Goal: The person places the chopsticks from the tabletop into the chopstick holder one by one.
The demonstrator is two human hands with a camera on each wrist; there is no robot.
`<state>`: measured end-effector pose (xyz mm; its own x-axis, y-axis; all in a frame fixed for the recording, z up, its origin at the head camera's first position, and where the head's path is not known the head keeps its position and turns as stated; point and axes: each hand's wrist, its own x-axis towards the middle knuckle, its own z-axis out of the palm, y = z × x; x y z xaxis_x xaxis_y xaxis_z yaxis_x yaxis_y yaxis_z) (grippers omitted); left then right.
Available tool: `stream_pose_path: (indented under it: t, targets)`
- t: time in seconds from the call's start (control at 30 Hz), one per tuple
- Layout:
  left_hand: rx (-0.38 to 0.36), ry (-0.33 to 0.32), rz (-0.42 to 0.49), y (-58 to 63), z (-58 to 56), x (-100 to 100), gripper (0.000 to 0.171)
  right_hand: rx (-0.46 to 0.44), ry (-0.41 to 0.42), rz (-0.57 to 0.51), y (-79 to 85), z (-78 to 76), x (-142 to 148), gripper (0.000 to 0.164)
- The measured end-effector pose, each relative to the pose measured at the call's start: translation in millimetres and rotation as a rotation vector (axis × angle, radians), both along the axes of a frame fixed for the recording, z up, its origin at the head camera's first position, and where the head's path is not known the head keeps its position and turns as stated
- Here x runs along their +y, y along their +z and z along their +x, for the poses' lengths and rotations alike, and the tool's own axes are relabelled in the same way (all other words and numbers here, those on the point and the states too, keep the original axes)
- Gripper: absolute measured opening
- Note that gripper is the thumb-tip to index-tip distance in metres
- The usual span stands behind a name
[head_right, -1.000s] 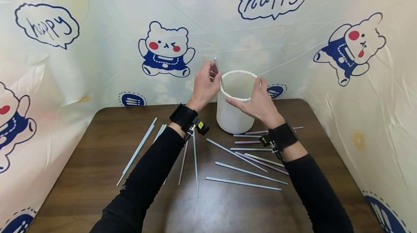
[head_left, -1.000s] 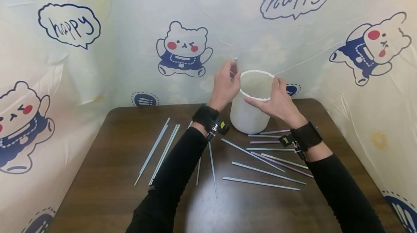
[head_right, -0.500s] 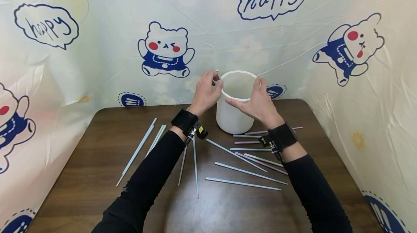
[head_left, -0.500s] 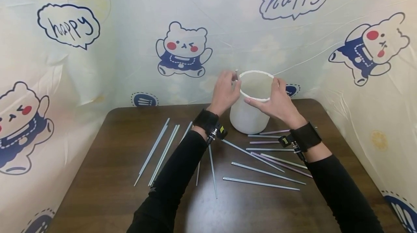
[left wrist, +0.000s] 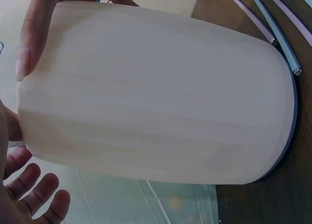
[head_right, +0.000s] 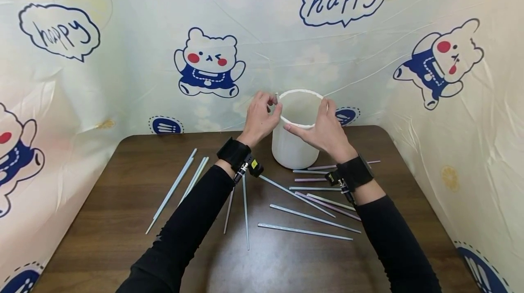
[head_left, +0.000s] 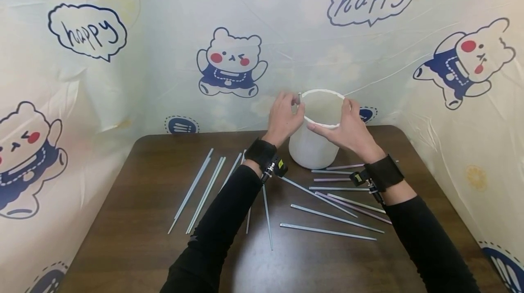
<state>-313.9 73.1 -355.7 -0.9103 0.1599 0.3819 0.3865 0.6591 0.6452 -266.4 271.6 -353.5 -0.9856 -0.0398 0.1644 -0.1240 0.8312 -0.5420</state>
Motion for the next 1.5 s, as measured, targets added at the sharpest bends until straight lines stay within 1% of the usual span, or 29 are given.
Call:
stream_pose_path:
  t: [0.17, 0.3, 0.4, 0.5, 0.57, 0.63, 0.67, 0.77, 0.83, 0.9, 1.0, 1.13, 1.2, 1.3, 1.4, 1.5]
  targets:
    - [-0.001, -0.004, 0.032, 6.0, 1.7, -8.7, 0.033, 0.003, 0.003, -0.007, 0.3, 1.3, -0.3, 0.132]
    - [0.012, 0.006, 0.089, 13.3, 0.2, -27.0, 0.034, 0.012, 0.006, -0.029, 0.4, 2.1, -1.3, 0.129]
    - [0.035, 0.01, 0.139, 17.9, -2.1, -48.3, 0.032, 0.012, 0.002, -0.037, 1.3, 3.0, -2.1, 0.129]
    - [0.059, 0.022, 0.156, 20.1, -4.1, -75.7, 0.03, 0.004, -0.001, -0.038, 2.9, 3.8, -2.0, 0.129]
    - [0.06, 0.046, 0.132, 18.6, -4.9, -97.1, 0.029, -0.002, 0.001, -0.035, 3.4, 3.8, -2.4, 0.128]
    - [0.044, 0.08, 0.077, 14.8, -5.6, -119.5, 0.027, -0.012, 0.003, -0.03, 4.0, 3.6, -2.5, 0.129]
    - [0.035, 0.091, 0.052, 12.0, -5.9, -130.7, 0.026, -0.017, 0.005, -0.028, 4.4, 3.5, -2.6, 0.129]
    - [-0.039, 0.124, -0.009, 4.4, -2.0, -162.3, 0.024, -0.027, 0.008, -0.022, 5.3, 3.4, -2.8, 0.13]
    - [-0.078, 0.133, -0.057, -2.4, 0.3, -180.6, 0.023, -0.028, 0.009, -0.023, 5.7, 3.5, -2.4, 0.131]
    - [-0.133, 0.144, -0.108, -9.6, 3.3, -195.7, 0.023, -0.027, 0.01, -0.026, 5.7, 3.8, -2.4, 0.13]
    - [-0.203, 0.153, -0.194, -26.4, 3.3, -214.0, 0.021, -0.033, 0.009, -0.028, 5.4, 5.0, -2.4, 0.131]
    - [-0.339, 0.168, -0.28, -52.2, 2.2, -229.6, 0.018, -0.047, 0.006, -0.031, 4.2, 5.7, -1.5, 0.132]
    - [-0.397, 0.193, -0.324, -64.9, 2.0, -236.0, 0.02, -0.049, 0.007, -0.034, 4.0, 5.6, -1.7, 0.132]
    - [-0.473, 0.239, -0.36, -82.2, 1.9, -243.8, 0.023, -0.051, 0.007, -0.029, 3.9, 5.4, -2.0, 0.132]
    - [-0.527, 0.27, -0.376, -97.3, 0.9, -249.1, 0.025, -0.045, 0.003, -0.029, 4.4, 5.4, -2.0, 0.132]
    - [-0.558, 0.275, -0.39, -107.9, -0.4, -251.9, 0.028, -0.043, 0.004, -0.032, 4.7, 5.1, -2.0, 0.131]
